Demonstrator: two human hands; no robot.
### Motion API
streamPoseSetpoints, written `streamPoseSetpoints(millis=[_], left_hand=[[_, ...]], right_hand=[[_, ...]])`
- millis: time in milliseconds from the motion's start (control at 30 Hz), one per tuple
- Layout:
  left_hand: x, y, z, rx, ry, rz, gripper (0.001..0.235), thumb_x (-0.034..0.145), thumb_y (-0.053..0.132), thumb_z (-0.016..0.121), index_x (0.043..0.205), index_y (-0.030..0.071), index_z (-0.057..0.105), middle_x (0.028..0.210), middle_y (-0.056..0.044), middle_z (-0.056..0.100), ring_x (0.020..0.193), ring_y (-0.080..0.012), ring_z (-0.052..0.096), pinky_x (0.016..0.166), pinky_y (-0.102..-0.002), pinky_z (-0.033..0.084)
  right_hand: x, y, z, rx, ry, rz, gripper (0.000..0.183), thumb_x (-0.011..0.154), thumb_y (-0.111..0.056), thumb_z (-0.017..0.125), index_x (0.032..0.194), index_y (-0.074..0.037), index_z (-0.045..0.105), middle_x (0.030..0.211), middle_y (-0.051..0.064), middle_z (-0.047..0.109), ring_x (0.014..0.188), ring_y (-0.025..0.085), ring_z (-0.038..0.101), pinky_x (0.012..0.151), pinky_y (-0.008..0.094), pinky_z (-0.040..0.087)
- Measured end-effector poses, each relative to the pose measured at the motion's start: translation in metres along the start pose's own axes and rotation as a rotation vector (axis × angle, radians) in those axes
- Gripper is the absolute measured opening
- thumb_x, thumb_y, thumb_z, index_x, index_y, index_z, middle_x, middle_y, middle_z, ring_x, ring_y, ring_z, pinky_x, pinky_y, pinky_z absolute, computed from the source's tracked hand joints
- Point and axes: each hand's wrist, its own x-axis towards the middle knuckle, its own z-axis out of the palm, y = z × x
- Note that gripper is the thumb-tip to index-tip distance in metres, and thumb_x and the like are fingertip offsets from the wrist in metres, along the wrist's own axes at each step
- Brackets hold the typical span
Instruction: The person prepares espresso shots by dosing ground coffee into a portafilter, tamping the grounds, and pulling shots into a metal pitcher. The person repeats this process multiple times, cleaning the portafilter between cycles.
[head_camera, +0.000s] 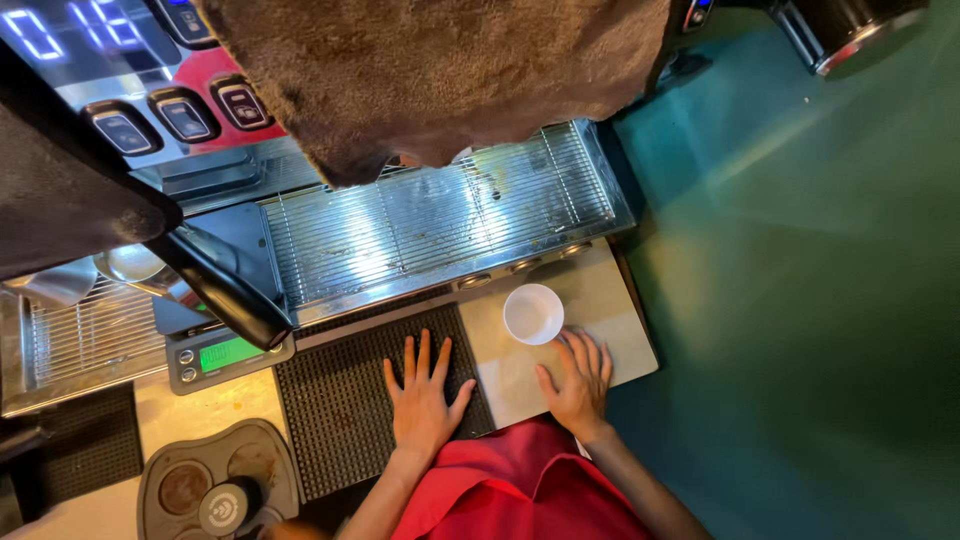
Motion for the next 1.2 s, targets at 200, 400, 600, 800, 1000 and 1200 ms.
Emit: streamPoseSetpoints(millis=[200, 400, 600, 800, 1000, 1200], left_hand=[[0.001, 0.001, -0.002, -0.03, 0.008, -0.016, 0.075, 0.093, 0.066, 0.054, 0.157, 0.027, 0.047, 0.17, -0.009, 0.033, 0.157, -0.0339, 0.027, 0.121, -0.066, 0.018], [-0.001, -0.002, 0.004, -0.032, -0.097, -0.044, 0.076, 0.099, 0.07, 0.049, 0.161, 0.028, 0.04, 0.171, -0.01, 0.029, 0.16, -0.0341, 0.02, 0.121, -0.07, 0.011], [0.0, 0.0, -0.006, -0.057, -0.096, -0.04, 0.075, 0.099, 0.068, 0.051, 0.161, 0.027, 0.042, 0.171, -0.011, 0.03, 0.159, -0.0349, 0.021, 0.12, -0.071, 0.012], [-0.001, -0.001, -0.006, -0.067, -0.083, -0.036, 0.074, 0.1, 0.067, 0.051, 0.16, 0.026, 0.043, 0.171, -0.011, 0.03, 0.159, -0.0349, 0.02, 0.12, -0.071, 0.011], [-0.002, -0.004, -0.003, -0.179, -0.049, -0.054, 0.069, 0.097, 0.061, 0.06, 0.155, 0.026, 0.051, 0.17, -0.011, 0.033, 0.159, -0.0343, 0.023, 0.121, -0.07, 0.01], [-0.013, -0.033, -0.032, -0.713, 0.089, -0.13, 0.046, 0.094, 0.032, 0.073, 0.139, 0.021, 0.067, 0.148, -0.011, 0.059, 0.144, -0.0361, 0.049, 0.12, -0.059, 0.031]], right_hand=[[0.001, -0.001, 0.0, 0.015, 0.017, 0.002, 0.048, 0.094, -0.044, 0.064, 0.132, -0.015, 0.067, 0.144, 0.007, 0.062, 0.142, 0.033, 0.051, 0.122, 0.059, 0.029], [-0.009, 0.014, 0.018, 0.001, 0.024, -0.016, 0.047, 0.093, -0.048, 0.066, 0.131, -0.02, 0.065, 0.146, 0.005, 0.058, 0.143, 0.032, 0.05, 0.12, 0.06, 0.026], [-0.009, 0.013, 0.02, 0.022, 0.038, -0.005, 0.045, 0.093, -0.047, 0.066, 0.129, -0.02, 0.066, 0.145, 0.004, 0.059, 0.143, 0.031, 0.05, 0.12, 0.06, 0.026], [-0.012, 0.02, 0.022, 0.062, 0.085, -0.056, 0.032, 0.094, -0.042, 0.069, 0.121, -0.023, 0.071, 0.133, 0.0, 0.064, 0.131, 0.028, 0.057, 0.114, 0.054, 0.034], [-0.006, -0.025, 0.0, 0.407, 0.037, -0.137, 0.023, 0.094, -0.036, 0.07, 0.109, -0.02, 0.075, 0.111, -0.001, 0.07, 0.103, 0.026, 0.066, 0.09, 0.043, 0.044], [0.025, -0.096, -0.005, 0.593, -0.06, -0.302, 0.027, 0.091, -0.023, 0.076, 0.116, -0.014, 0.076, 0.106, 0.006, 0.075, 0.101, 0.032, 0.072, 0.091, 0.044, 0.05]])
